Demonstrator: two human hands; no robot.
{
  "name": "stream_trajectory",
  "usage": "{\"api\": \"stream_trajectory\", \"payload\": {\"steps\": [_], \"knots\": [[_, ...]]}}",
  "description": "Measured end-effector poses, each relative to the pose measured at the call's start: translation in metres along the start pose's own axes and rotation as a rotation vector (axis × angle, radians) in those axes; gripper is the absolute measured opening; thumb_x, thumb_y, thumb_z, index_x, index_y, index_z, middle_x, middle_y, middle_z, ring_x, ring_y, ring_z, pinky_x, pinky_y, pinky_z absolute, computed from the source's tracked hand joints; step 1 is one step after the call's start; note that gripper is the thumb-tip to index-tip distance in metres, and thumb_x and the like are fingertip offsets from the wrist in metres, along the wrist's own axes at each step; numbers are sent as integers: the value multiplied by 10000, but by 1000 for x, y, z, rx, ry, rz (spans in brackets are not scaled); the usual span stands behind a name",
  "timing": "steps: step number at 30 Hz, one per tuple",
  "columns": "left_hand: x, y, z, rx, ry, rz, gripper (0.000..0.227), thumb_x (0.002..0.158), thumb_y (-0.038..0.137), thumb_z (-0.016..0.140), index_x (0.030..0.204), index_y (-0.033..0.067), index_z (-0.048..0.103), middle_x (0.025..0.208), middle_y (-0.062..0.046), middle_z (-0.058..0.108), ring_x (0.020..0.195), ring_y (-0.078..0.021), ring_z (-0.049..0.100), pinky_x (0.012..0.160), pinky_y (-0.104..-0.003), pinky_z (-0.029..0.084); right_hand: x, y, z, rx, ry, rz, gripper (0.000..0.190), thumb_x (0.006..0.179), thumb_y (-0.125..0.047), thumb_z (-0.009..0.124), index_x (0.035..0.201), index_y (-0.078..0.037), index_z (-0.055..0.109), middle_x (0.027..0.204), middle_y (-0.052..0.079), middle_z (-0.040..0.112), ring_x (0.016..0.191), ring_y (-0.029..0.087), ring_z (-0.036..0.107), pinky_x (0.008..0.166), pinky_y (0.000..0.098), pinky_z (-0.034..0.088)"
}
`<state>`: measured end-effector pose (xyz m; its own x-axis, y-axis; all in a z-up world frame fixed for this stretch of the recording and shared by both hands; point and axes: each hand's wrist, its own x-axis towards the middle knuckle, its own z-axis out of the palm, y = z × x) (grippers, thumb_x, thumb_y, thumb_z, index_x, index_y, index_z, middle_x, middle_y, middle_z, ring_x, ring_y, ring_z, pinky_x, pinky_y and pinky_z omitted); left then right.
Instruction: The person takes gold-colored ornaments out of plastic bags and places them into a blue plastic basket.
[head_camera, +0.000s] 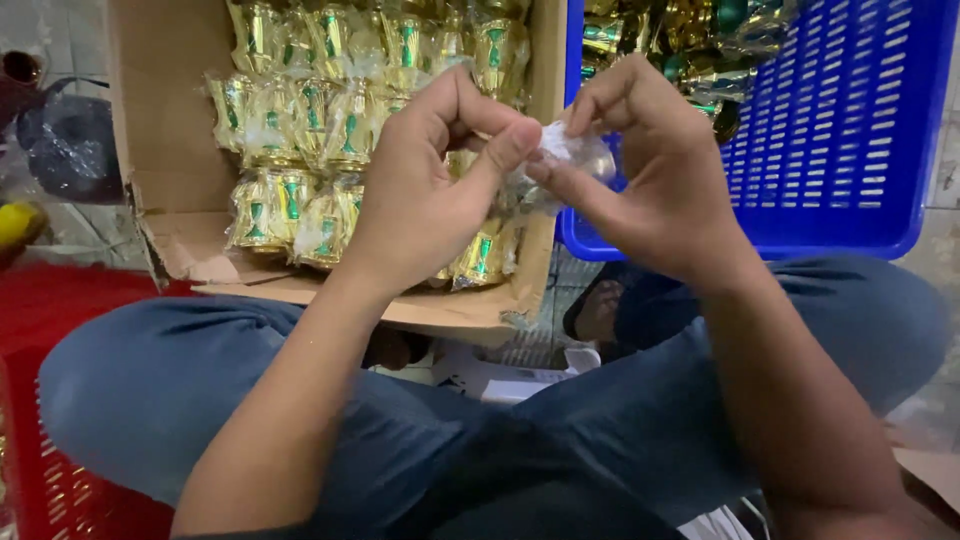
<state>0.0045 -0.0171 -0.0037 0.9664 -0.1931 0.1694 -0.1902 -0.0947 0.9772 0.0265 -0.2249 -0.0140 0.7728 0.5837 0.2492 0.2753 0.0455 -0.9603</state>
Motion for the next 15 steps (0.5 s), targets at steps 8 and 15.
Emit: {"api": "stream_trajectory", "payload": {"steps": [8,15], "knots": [[-10,15,-26,-6,-168,-154,199,964,7,659,879,52,484,1351,-164,558,1225,-307,649,964,-369,669,0,-4,12,-522,72,-154,223,942,87,763,922,-14,565,1336,179,628,1074,278,595,902,383,530],[-12,18,-53,63,-93,-341,108,956,57,634,875,49,561,1343,-160,629,1196,-246,651,1007,-333,625,4,-5,10,-446,83,-169,120,941,143,629,937,30,589,1275,253,664,1272,438,648,1084,480,589]]}}
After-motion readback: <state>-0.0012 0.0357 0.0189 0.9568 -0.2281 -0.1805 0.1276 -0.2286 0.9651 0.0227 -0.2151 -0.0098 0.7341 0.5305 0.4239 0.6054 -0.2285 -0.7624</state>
